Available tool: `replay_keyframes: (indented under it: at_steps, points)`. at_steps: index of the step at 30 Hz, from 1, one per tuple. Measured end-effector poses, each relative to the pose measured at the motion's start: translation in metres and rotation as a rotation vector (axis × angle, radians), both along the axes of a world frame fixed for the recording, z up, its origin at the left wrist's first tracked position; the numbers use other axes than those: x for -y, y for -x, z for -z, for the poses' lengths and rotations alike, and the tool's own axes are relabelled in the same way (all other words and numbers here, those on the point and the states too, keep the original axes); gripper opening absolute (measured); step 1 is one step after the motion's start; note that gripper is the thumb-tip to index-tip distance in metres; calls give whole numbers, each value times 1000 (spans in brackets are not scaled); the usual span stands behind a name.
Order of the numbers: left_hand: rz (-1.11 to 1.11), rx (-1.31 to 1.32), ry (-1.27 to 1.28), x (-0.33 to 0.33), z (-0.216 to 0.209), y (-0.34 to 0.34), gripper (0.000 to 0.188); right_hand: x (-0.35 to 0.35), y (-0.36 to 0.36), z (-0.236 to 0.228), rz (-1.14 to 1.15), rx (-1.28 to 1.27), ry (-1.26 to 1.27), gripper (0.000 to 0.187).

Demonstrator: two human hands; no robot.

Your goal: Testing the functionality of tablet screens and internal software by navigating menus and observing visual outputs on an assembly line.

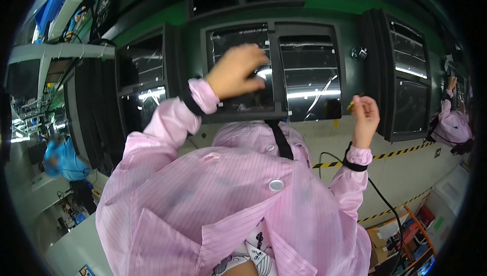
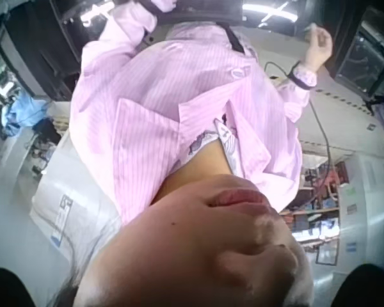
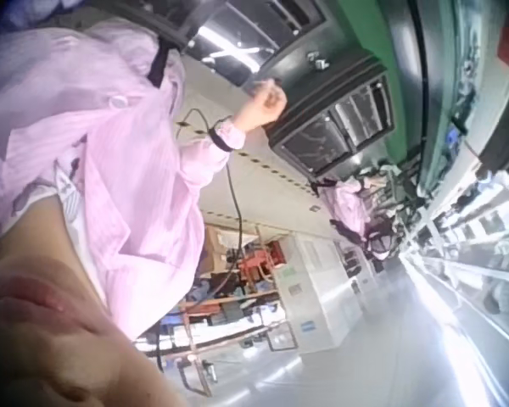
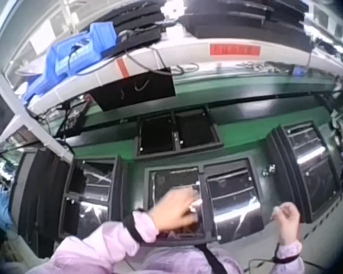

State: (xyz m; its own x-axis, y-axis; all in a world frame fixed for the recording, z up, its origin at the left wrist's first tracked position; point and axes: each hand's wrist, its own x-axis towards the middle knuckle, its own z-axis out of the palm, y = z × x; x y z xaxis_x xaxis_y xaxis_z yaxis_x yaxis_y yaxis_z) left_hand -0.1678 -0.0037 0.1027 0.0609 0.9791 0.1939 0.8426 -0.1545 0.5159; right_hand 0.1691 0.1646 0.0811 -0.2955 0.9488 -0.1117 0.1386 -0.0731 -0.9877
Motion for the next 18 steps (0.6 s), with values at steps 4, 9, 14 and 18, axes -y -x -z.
replay_keyframes:
  at_steps: [4,9,14,18]
  points:
    - [-152,-182,196,63,61,-60,76,77,22,8,-294,19,277,10]
    - [-264,-321,87,55,70,-50,60,124,36,29,-568,12,343,11]
    - [-693,-349,50,80,51,-24,53,126,105,19,-675,236,-264,11]
    - [-881,-43,51,122,59,-53,76,112,166,74,-609,521,-503,15]
